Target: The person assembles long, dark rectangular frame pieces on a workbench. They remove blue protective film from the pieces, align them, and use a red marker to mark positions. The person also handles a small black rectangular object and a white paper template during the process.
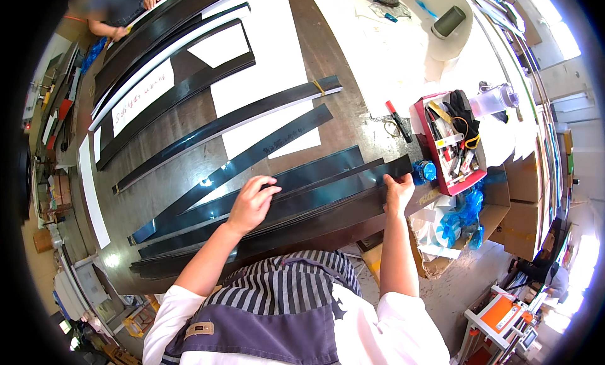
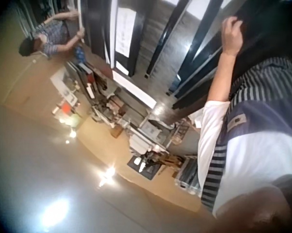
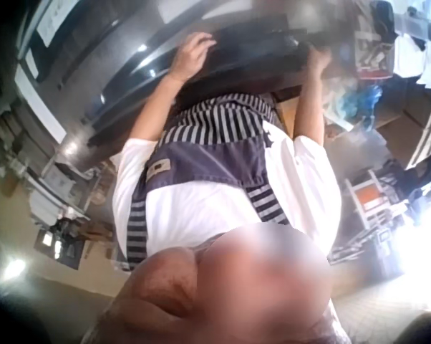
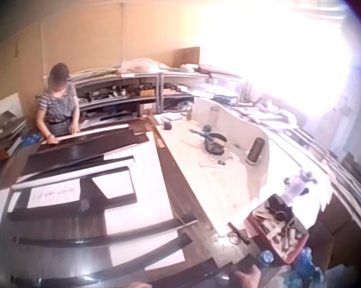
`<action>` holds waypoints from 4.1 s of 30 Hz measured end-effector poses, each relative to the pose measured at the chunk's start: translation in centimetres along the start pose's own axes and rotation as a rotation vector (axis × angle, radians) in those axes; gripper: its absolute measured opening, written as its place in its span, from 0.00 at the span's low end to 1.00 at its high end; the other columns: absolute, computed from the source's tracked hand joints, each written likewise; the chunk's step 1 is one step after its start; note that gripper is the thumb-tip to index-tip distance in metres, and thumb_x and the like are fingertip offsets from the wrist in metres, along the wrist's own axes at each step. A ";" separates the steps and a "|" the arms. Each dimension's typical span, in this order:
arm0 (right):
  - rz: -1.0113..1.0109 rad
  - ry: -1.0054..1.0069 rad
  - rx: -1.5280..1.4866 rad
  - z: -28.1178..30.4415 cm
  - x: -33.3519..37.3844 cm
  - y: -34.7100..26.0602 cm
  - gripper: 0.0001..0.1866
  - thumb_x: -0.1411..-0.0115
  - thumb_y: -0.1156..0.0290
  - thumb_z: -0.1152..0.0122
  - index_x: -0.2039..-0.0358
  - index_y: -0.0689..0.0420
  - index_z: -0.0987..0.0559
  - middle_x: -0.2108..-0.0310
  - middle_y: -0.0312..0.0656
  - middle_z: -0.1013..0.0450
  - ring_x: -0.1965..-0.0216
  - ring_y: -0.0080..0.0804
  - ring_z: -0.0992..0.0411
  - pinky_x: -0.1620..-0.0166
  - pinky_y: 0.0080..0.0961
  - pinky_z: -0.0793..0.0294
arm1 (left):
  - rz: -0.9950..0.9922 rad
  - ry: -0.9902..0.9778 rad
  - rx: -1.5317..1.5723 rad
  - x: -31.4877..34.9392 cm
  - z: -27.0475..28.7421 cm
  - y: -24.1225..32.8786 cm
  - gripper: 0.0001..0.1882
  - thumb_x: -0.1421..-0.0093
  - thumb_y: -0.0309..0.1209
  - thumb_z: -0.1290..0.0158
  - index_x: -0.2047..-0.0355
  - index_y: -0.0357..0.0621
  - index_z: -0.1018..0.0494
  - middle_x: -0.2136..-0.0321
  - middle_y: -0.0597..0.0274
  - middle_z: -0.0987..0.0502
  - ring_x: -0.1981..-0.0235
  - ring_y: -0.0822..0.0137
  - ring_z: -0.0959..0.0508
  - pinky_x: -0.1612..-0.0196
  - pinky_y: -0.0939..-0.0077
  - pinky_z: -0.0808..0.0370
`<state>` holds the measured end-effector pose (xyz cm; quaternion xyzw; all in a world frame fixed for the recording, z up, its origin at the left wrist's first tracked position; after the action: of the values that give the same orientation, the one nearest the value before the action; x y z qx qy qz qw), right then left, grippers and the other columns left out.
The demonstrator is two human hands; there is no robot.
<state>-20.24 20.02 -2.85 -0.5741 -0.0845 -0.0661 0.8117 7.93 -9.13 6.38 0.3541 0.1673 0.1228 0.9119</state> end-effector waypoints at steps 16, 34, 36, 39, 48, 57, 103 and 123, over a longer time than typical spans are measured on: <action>0.765 -0.235 0.740 -6.4 2.5 -7.5 0.16 0.45 0.73 0.35 0.55 0.57 0.21 0.53 0.45 0.27 0.49 0.49 0.33 0.44 0.43 0.34 | 0.244 -0.182 -0.179 5.8 -0.5 -2.2 0.35 0.51 0.27 0.37 0.40 0.51 0.33 0.36 0.52 0.41 0.35 0.48 0.40 0.35 0.55 0.42; 0.525 -0.248 0.428 -9.3 4.6 -7.3 0.06 0.47 0.75 0.33 0.68 0.58 0.20 0.69 0.44 0.26 0.69 0.44 0.26 0.65 0.33 0.27 | 0.061 -0.137 0.060 -7.6 -8.7 1.7 0.29 0.51 0.22 0.38 0.47 0.42 0.29 0.46 0.55 0.31 0.44 0.53 0.30 0.44 0.64 0.30; 0.569 -0.232 0.358 -8.7 5.2 -9.0 0.05 0.47 0.77 0.33 0.70 0.60 0.21 0.75 0.45 0.26 0.74 0.43 0.26 0.69 0.29 0.28 | 0.069 -0.098 0.089 -8.7 -9.2 1.8 0.32 0.51 0.23 0.37 0.45 0.41 0.32 0.46 0.54 0.32 0.45 0.52 0.29 0.45 0.63 0.29; 0.584 -0.257 0.298 -8.1 6.0 -10.1 0.07 0.48 0.79 0.33 0.68 0.63 0.21 0.75 0.44 0.25 0.75 0.30 0.27 0.68 0.22 0.30 | 0.050 -0.104 0.068 -9.9 -10.3 2.2 0.37 0.50 0.27 0.36 0.40 0.43 0.37 0.49 0.53 0.29 0.48 0.51 0.27 0.48 0.62 0.26; -0.040 -0.486 -0.154 -9.2 4.2 -6.7 0.12 0.34 0.69 0.42 0.57 0.66 0.21 0.68 0.35 0.22 0.68 0.21 0.26 0.63 0.19 0.26 | 0.078 -0.084 0.118 -9.8 -11.2 1.4 0.38 0.50 0.31 0.35 0.41 0.42 0.39 0.60 0.51 0.24 0.67 0.53 0.21 0.62 0.64 0.22; 0.016 -0.455 0.112 -10.0 1.8 -3.4 0.13 0.35 0.72 0.45 0.54 0.64 0.21 0.69 0.42 0.20 0.68 0.24 0.23 0.62 0.23 0.23 | 0.213 -0.164 0.398 -9.7 -10.4 -0.3 0.39 0.50 0.33 0.36 0.39 0.38 0.40 0.69 0.51 0.24 0.74 0.60 0.21 0.68 0.70 0.23; 0.090 -0.545 0.315 -11.1 0.6 -4.8 0.17 0.47 0.80 0.35 0.55 0.59 0.23 0.76 0.39 0.24 0.76 0.22 0.26 0.71 0.21 0.28 | 0.269 -0.059 0.348 -9.0 -10.9 -2.5 0.37 0.57 0.38 0.30 0.47 0.39 0.28 0.52 0.51 0.28 0.48 0.50 0.29 0.42 0.63 0.32; 0.231 -0.494 0.231 -10.1 3.3 -6.3 0.20 0.49 0.76 0.37 0.53 0.60 0.21 0.52 0.46 0.27 0.51 0.43 0.29 0.49 0.36 0.28 | 0.385 -0.164 0.611 -8.9 -11.1 -4.2 0.35 0.47 0.38 0.32 0.42 0.35 0.32 0.50 0.56 0.27 0.48 0.66 0.26 0.41 0.72 0.32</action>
<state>-17.70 8.35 0.32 -0.4825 -0.2206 0.1784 0.8287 -4.10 -8.52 -2.28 0.6437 0.0529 0.2076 0.7347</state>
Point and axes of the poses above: each hand's wrist, its own x-axis away from the middle knuckle, its own z-axis out of the back of the hand, y = z × x, the point moved 8 cm from there along -x, towards the middle knuckle
